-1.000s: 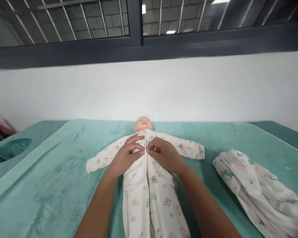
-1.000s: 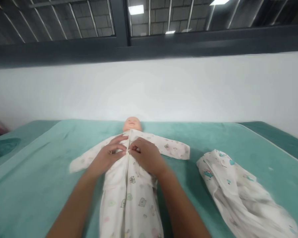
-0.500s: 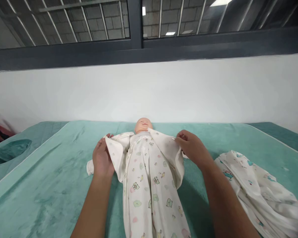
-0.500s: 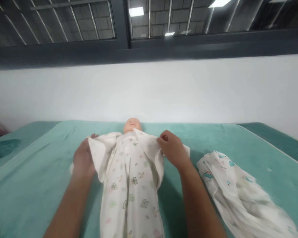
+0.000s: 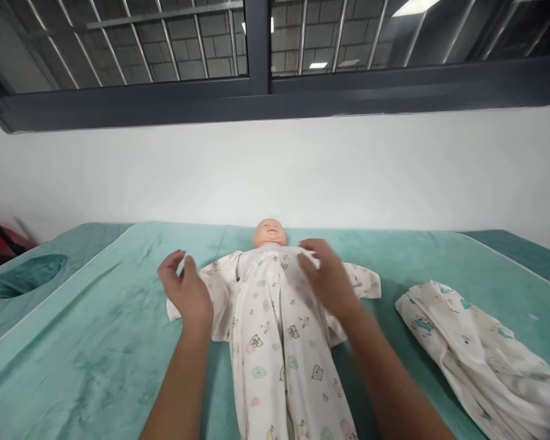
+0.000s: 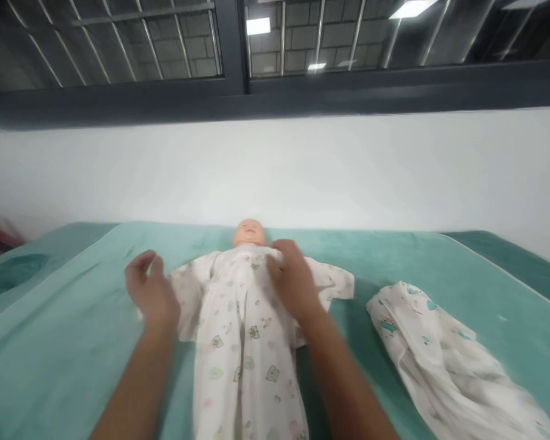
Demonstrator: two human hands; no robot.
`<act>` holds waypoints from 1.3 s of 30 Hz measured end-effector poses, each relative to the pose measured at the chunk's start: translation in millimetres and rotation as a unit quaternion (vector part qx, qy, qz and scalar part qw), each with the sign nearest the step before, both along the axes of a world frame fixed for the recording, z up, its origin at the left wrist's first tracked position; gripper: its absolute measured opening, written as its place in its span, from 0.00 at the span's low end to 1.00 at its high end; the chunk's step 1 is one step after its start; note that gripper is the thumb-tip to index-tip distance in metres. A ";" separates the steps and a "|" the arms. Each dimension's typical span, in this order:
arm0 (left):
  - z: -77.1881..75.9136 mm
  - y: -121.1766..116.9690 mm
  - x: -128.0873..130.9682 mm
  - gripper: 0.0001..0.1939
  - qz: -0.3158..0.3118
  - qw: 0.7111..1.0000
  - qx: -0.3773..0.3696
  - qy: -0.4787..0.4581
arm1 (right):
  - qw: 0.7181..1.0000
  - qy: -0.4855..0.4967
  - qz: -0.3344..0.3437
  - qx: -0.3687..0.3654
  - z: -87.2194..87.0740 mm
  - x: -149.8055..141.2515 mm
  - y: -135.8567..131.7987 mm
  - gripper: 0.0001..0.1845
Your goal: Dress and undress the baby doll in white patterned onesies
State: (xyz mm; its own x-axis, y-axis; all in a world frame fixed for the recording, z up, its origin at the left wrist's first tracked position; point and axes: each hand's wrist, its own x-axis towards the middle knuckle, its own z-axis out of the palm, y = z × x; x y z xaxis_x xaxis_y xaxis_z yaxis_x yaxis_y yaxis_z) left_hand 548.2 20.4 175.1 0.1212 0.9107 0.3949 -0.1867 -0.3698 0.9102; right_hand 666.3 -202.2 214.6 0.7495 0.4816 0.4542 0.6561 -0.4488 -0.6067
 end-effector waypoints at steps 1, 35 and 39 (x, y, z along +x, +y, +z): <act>0.6 -4.6 2.5 0.16 -0.016 0.999 0.019 0.032 | 0.999 -0.005 0.053 -0.004 -5.3 -9.1 12.0 0.17; -4.6 46.5 -8.3 0.17 -0.170 0.837 0.137 0.502 | 0.853 -0.219 0.252 -0.401 -2.5 -17.8 164.0 0.16; -1.1 45.9 -15.7 0.17 -0.150 0.858 0.122 0.475 | 0.841 -0.208 0.229 -0.443 19.4 -8.4 154.9 0.17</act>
